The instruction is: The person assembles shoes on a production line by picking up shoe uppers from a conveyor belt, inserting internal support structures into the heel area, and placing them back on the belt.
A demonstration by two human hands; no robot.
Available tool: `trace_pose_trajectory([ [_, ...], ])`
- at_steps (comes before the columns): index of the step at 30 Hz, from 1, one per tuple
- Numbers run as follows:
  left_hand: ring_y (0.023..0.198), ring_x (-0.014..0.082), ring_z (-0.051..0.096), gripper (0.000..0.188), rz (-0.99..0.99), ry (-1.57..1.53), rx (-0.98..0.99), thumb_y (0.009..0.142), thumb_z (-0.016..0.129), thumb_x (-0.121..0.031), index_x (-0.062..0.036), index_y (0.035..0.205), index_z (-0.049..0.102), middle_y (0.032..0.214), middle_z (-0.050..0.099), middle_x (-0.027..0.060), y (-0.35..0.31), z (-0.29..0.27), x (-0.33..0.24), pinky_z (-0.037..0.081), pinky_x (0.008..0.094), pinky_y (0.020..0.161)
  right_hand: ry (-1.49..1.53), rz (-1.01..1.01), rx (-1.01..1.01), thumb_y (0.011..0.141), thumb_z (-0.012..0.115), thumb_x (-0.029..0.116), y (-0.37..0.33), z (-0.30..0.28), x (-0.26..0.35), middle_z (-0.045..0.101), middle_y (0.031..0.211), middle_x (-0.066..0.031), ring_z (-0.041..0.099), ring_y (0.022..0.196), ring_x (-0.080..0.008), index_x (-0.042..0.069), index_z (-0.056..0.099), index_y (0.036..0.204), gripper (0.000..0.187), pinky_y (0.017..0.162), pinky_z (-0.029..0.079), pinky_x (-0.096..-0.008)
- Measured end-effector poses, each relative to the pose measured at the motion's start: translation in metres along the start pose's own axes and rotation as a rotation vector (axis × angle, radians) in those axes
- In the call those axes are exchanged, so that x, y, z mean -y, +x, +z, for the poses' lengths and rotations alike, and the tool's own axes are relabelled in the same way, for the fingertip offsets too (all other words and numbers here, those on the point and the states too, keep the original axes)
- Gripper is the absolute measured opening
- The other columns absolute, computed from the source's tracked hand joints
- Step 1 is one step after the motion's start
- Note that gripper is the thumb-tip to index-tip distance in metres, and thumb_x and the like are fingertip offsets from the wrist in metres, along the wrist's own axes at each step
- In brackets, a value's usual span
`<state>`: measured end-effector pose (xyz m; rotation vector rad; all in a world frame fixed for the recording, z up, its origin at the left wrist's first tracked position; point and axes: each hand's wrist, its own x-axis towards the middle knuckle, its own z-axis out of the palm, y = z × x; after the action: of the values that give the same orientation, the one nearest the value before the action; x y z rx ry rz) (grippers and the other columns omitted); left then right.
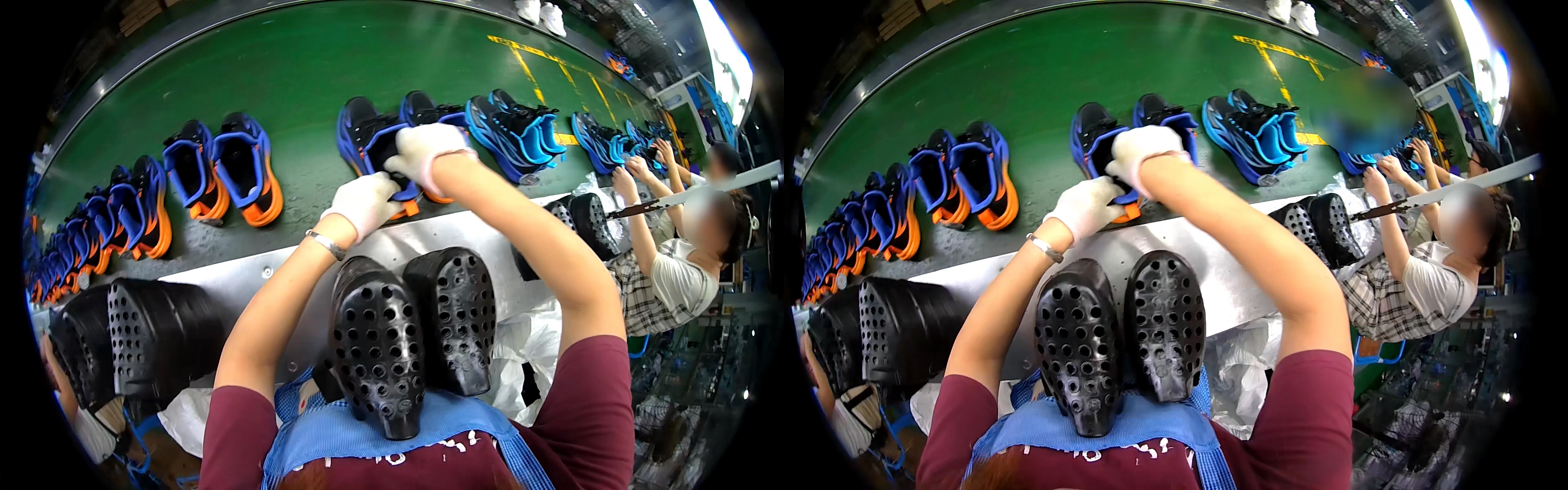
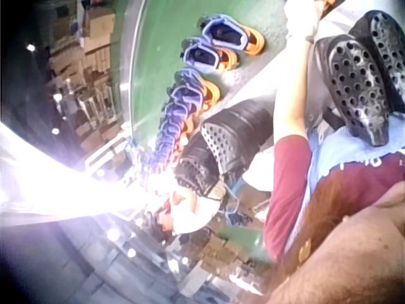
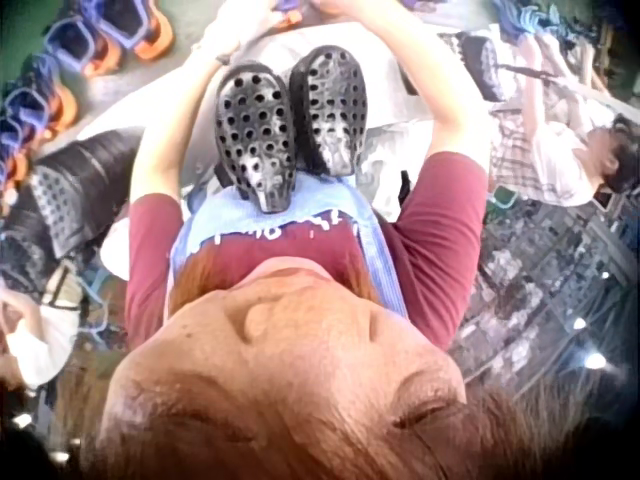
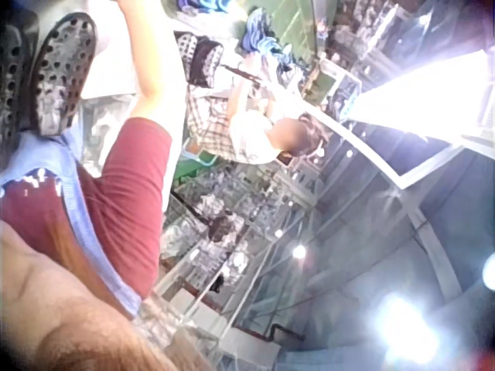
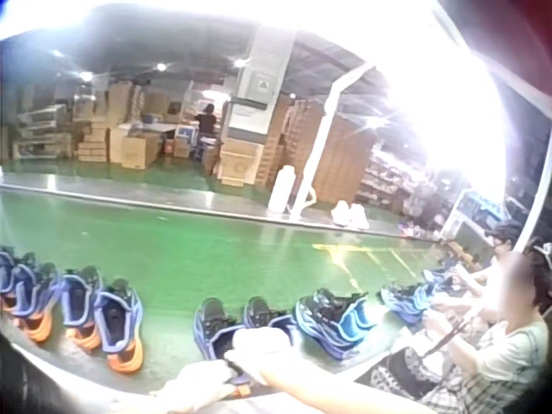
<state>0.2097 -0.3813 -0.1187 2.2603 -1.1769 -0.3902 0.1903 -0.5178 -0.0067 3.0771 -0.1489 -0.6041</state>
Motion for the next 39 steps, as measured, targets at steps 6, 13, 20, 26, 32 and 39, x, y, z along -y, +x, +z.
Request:
trace_pose_trajectory([
  [6,0.089,0.0363,0.067,0.037,-0.053,0.014,0.121,0.086,0.065,-0.047,-0.0134,0.098,0.072,0.093,0.07,0.0173,0.016,0.0,0.011,0.053,0.0448,0.075,-0.207,-0.15,0.008,0.079,0.064,0.019,0.033,0.013,0.023,0.073,0.101,-0.0144,0.071,0.096,-0.0285,0.01,0.075,0.1,0.025,0.082,0.057,-0.0392],
  [13,0.083,0.0374,0.066,0.037,-0.004,0.034,0.065,0.084,0.066,-0.048,-0.0118,0.089,0.074,0.085,0.069,0.0181,0.021,0.014,0.005,0.053,0.0453,0.071,-0.09,-0.171,0.046,0.084,0.059,0.019,0.031,0.024,0.002,0.073,0.103,-0.013,0.071,0.096,-0.0285,0.008,0.073,0.108,0.03,0.082,0.055,-0.0381],
  [20,0.082,0.0393,0.065,0.035,-0.034,0.046,0.105,0.085,0.068,-0.042,-0.0082,0.091,0.072,0.085,0.069,0.0194,0.016,0.017,0.018,0.052,0.044,0.071,-0.026,-0.1,0.035,0.086,0.059,0.023,0.034,0.033,0.002,0.074,0.097,-0.0106,0.072,0.091,-0.0274,0.011,0.076,0.102,0.026,0.077,0.056,-0.0395],
  [26,0.081,0.0397,0.065,0.037,-0.097,0.04,0.153,0.084,0.069,-0.043,-0.0071,0.092,0.072,0.085,0.068,0.0197,0.016,0.009,0.014,0.052,0.044,0.072,-0.071,-0.125,0.009,0.087,0.058,0.022,0.046,0.051,0.009,0.074,0.099,-0.0084,0.072,0.094,-0.0263,0.012,0.075,0.104,0.026,0.077,0.056,-0.0385],
  [32,0.08,0.0383,0.066,0.038,-0.035,0.127,0.167,0.086,0.061,-0.045,-0.0083,0.085,0.072,0.082,0.067,0.021,0.028,0.003,0.003,0.053,0.047,0.07,-0.099,-0.155,-0.077,0.087,0.059,0.019,0.062,0.042,0.001,0.073,0.104,-0.0122,0.071,0.099,-0.0253,0.01,0.075,0.104,0.025,0.082,0.055,-0.0365],
  [39,0.077,0.0371,0.065,0.039,0.046,0.176,0.157,0.09,0.056,-0.044,-0.0095,0.079,0.071,0.08,0.068,0.016,0.026,0.016,0.017,0.052,0.0444,0.068,-0.066,-0.193,-0.088,0.085,0.058,0.017,0.067,0.045,0.013,0.073,0.107,-0.0125,0.071,0.099,-0.0281,0.01,0.074,0.109,0.029,0.084,0.055,-0.0375],
])
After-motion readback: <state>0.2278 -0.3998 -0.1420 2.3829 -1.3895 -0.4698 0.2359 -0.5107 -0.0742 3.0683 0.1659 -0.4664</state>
